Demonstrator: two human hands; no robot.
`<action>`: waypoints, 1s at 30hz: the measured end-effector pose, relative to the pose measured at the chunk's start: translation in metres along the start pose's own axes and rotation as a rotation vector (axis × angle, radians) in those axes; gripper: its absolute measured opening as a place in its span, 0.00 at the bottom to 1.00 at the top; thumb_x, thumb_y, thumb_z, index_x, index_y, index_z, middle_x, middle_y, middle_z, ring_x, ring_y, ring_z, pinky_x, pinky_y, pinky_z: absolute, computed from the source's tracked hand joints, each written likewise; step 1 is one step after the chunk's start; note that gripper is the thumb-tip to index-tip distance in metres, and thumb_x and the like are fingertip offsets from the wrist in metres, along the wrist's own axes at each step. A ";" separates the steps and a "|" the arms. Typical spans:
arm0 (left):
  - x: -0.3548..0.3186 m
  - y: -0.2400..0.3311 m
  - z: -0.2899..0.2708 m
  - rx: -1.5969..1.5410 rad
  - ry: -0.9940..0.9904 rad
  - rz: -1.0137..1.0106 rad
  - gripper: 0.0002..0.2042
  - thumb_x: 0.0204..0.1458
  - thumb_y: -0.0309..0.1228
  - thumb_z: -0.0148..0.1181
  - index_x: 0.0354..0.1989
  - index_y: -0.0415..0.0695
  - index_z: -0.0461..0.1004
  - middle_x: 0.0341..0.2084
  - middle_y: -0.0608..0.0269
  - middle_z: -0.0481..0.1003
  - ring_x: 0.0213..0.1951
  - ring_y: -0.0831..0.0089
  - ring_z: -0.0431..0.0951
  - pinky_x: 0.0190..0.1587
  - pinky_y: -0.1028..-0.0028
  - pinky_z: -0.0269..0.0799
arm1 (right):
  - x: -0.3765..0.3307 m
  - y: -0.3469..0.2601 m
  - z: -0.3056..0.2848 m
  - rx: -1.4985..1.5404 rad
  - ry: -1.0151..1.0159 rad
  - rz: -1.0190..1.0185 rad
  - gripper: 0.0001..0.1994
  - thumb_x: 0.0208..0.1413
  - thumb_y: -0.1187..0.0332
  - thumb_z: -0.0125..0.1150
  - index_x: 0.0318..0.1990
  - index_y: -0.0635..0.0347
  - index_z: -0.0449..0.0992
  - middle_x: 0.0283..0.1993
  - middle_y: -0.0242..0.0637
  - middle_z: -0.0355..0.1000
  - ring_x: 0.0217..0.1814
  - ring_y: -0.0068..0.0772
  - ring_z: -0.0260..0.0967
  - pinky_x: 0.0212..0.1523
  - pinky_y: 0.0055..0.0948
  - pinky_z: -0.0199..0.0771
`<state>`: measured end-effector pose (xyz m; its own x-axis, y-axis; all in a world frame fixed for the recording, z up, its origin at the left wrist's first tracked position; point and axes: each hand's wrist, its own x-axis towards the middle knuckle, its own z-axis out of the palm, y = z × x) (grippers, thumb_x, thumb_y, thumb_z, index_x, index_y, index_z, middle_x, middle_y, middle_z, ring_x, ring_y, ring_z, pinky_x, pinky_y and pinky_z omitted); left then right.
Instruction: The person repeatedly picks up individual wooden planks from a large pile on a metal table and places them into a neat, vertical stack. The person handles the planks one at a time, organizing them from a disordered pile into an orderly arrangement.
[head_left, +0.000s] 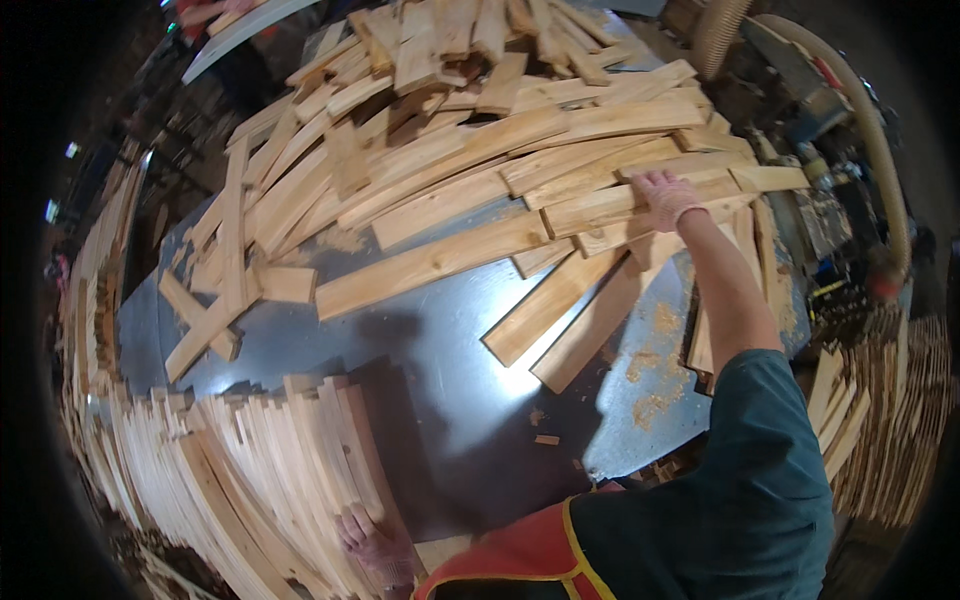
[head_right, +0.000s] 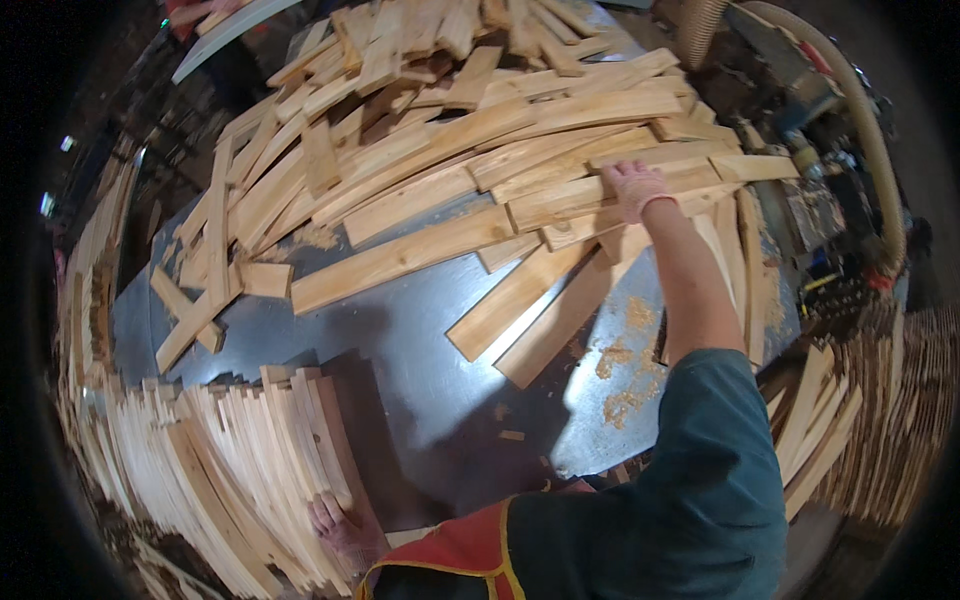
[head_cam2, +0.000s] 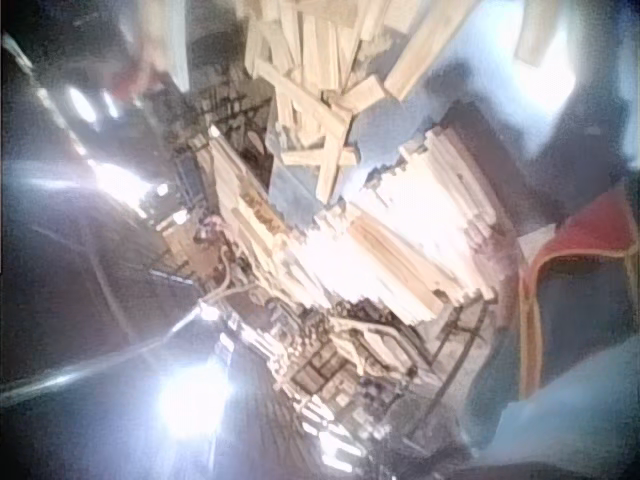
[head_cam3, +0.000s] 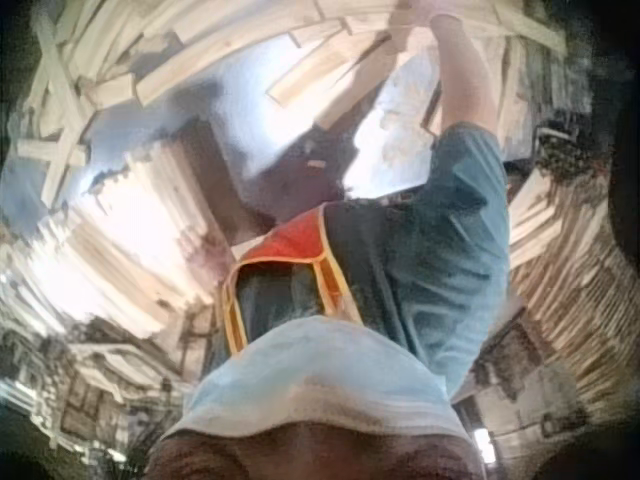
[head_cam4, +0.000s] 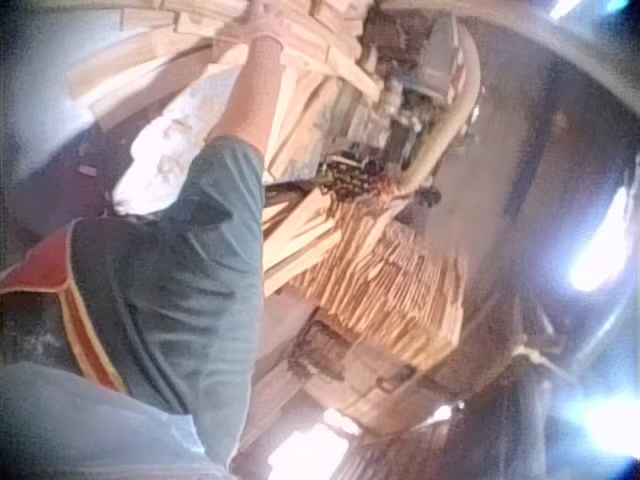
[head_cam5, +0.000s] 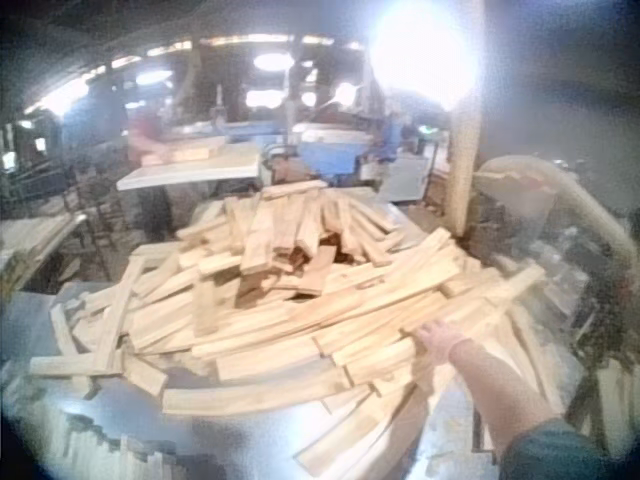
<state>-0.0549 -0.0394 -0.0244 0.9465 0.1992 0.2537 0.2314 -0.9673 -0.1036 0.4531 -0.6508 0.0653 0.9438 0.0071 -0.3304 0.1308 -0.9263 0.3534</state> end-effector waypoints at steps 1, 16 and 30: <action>0.008 -0.001 0.001 -0.014 -0.014 0.014 0.38 0.53 0.40 0.69 0.72 0.44 0.63 0.68 0.50 0.66 0.70 0.40 0.65 0.69 0.43 0.63 | 0.003 0.006 0.007 -0.017 -0.027 -0.010 0.40 0.56 0.57 0.69 0.77 0.49 0.61 0.76 0.48 0.63 0.77 0.55 0.64 0.73 0.49 0.65; 0.017 0.007 -0.021 -0.143 -0.147 -0.119 0.40 0.42 0.43 0.74 0.68 0.47 0.68 0.64 0.52 0.69 0.69 0.43 0.65 0.74 0.43 0.58 | -0.178 -0.197 -0.003 1.337 0.004 -0.104 0.40 0.49 0.50 0.78 0.63 0.68 0.71 0.54 0.56 0.78 0.55 0.55 0.77 0.56 0.45 0.78; 0.015 0.004 -0.025 -0.192 -0.208 -0.117 0.42 0.45 0.42 0.73 0.71 0.43 0.66 0.67 0.49 0.67 0.71 0.42 0.62 0.76 0.44 0.55 | -0.345 -0.267 0.106 1.241 0.103 0.269 0.51 0.43 0.58 0.74 0.78 0.55 0.59 0.64 0.58 0.68 0.66 0.60 0.69 0.69 0.52 0.71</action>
<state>-0.0452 -0.0440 0.0032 0.9464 0.3193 0.0489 0.3132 -0.9440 0.1036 0.0605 -0.4461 -0.0080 0.9227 -0.2573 -0.2871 -0.3854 -0.6318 -0.6725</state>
